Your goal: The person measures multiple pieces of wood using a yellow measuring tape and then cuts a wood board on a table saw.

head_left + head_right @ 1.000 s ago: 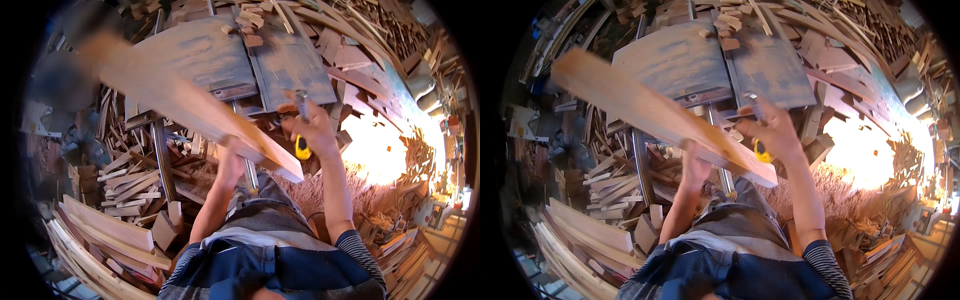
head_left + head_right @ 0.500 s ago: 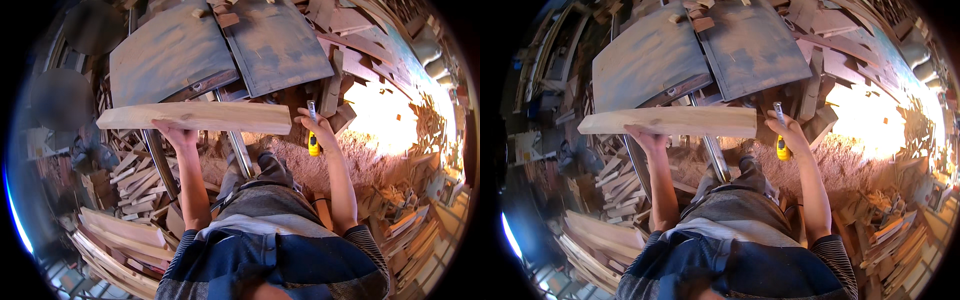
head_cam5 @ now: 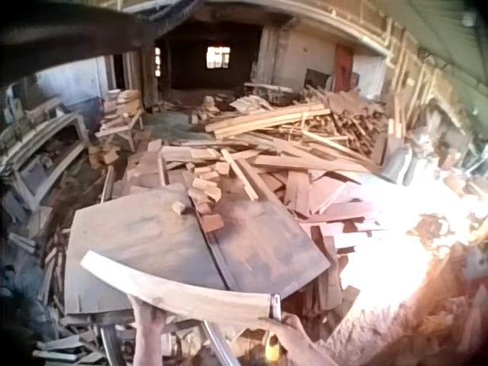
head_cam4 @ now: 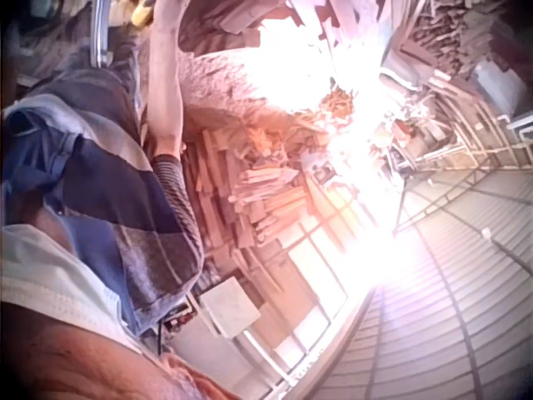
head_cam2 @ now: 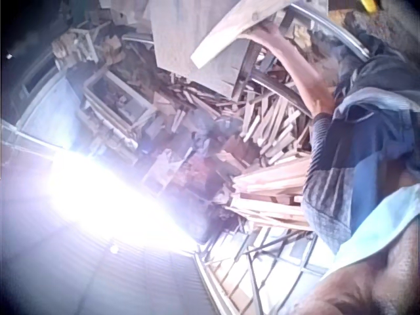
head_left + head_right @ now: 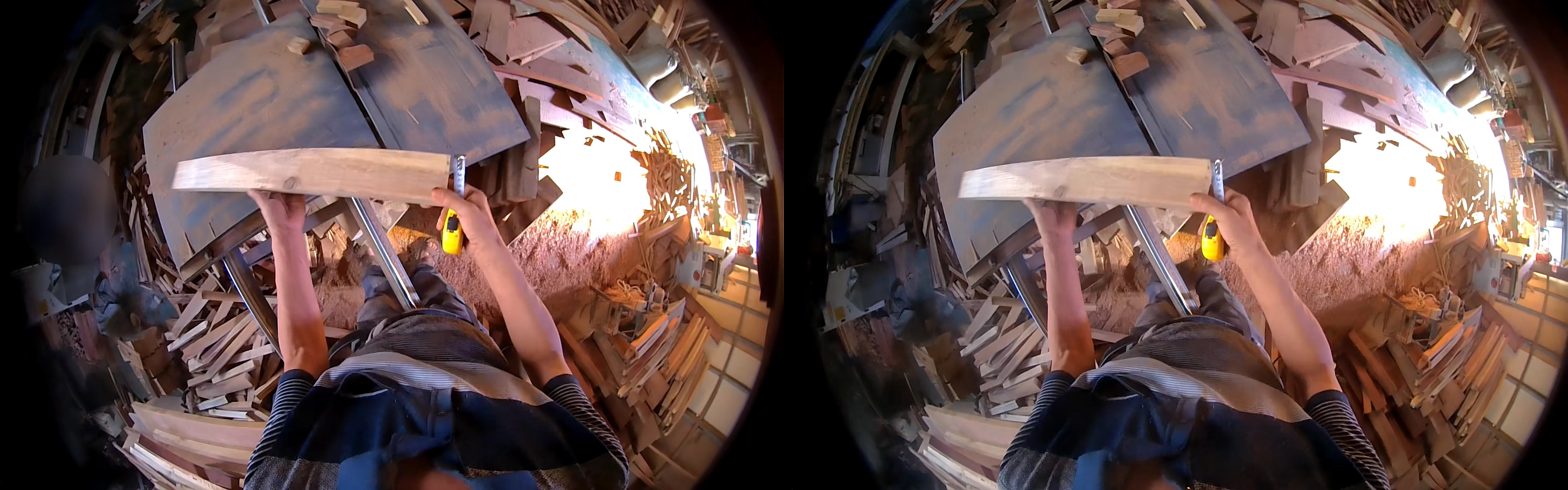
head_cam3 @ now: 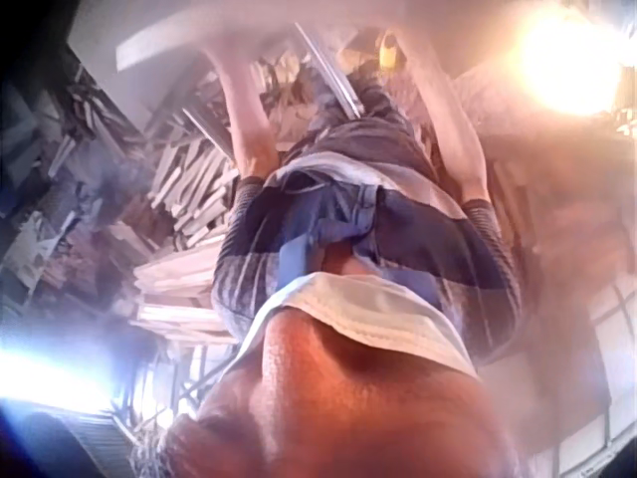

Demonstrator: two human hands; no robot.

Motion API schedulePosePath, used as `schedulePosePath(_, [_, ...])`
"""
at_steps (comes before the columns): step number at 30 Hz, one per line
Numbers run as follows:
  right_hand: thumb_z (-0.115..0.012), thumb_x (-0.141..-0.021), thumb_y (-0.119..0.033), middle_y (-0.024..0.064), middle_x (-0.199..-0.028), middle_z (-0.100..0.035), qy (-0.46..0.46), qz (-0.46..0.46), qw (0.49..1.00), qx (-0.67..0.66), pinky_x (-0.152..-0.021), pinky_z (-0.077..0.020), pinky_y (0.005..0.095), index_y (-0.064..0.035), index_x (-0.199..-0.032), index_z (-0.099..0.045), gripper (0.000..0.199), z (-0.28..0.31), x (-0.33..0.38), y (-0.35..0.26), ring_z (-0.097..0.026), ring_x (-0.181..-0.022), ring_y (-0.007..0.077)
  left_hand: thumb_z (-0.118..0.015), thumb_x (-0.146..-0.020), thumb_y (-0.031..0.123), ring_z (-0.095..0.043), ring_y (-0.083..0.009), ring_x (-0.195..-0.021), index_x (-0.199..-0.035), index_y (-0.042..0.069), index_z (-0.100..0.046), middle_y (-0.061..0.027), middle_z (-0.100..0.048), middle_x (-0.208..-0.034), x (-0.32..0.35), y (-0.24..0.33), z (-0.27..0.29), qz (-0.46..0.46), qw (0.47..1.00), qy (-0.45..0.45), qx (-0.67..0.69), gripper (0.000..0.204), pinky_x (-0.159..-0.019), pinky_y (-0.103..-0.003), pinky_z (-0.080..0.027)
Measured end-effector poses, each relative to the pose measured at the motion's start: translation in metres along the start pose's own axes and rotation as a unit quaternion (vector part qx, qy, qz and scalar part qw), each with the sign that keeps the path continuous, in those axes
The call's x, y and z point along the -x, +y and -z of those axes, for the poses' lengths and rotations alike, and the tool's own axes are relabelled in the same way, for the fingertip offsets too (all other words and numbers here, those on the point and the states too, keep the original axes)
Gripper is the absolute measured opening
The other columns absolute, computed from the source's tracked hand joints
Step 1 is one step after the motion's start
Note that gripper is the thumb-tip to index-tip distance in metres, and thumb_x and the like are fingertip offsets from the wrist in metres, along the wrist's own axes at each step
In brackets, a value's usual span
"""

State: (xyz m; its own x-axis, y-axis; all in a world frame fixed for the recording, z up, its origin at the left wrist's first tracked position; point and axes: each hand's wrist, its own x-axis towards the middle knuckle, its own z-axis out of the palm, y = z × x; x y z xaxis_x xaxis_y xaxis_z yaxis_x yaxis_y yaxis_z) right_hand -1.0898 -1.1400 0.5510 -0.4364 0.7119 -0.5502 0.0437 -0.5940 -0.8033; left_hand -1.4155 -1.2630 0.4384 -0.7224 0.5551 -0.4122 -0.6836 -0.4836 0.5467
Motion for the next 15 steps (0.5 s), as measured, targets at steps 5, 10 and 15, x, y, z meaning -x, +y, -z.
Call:
schedulePosePath(5, [-0.078, -0.083, -0.021, 0.0127, -0.082, -0.071, 0.043, 0.048, 0.996, 0.064, -0.05, -0.0499, 0.0304, 0.004, -0.098, -0.066, 0.031, -0.001, -0.036, -0.023, -0.063, -0.054, 0.018, -0.057, -0.101, 0.028, -0.062, -0.0279, -0.114, -0.126, 0.002, -0.06, -0.0089, -0.065, -0.124, 0.012, -0.012, 0.028, -0.025, 0.919, 0.022, -0.392, 0.036, -0.094, -0.042, -0.054])
schedulePosePath(10, [-0.079, -0.084, -0.022, 0.0105, -0.071, -0.067, 0.026, 0.041, 0.994, 0.095, -0.047, -0.0474, 0.03, -0.0003, -0.096, -0.063, 0.03, 0.002, -0.054, -0.034, -0.061, -0.05, 0.0173, -0.068, -0.094, 0.03, -0.059, -0.0344, -0.117, -0.112, 0.003, -0.069, -0.0139, -0.068, -0.117, 0.004, 0.013, 0.051, -0.326, 0.409, -0.013, -0.852, 0.032, -0.107, -0.045, -0.039])
schedulePosePath(15, [-0.08, -0.084, -0.021, 0.0053, -0.067, -0.061, 0.021, 0.035, 0.991, 0.127, -0.048, -0.0468, 0.0297, 0.0007, -0.102, -0.061, 0.034, 0.013, -0.064, -0.035, -0.061, -0.051, 0.0168, -0.07, -0.092, 0.036, -0.059, -0.0315, -0.109, -0.108, 0.006, -0.069, -0.0136, -0.066, -0.109, 0.004, 0.022, 0.058, -0.243, 0.449, -0.044, -0.859, 0.034, -0.102, -0.045, -0.039])
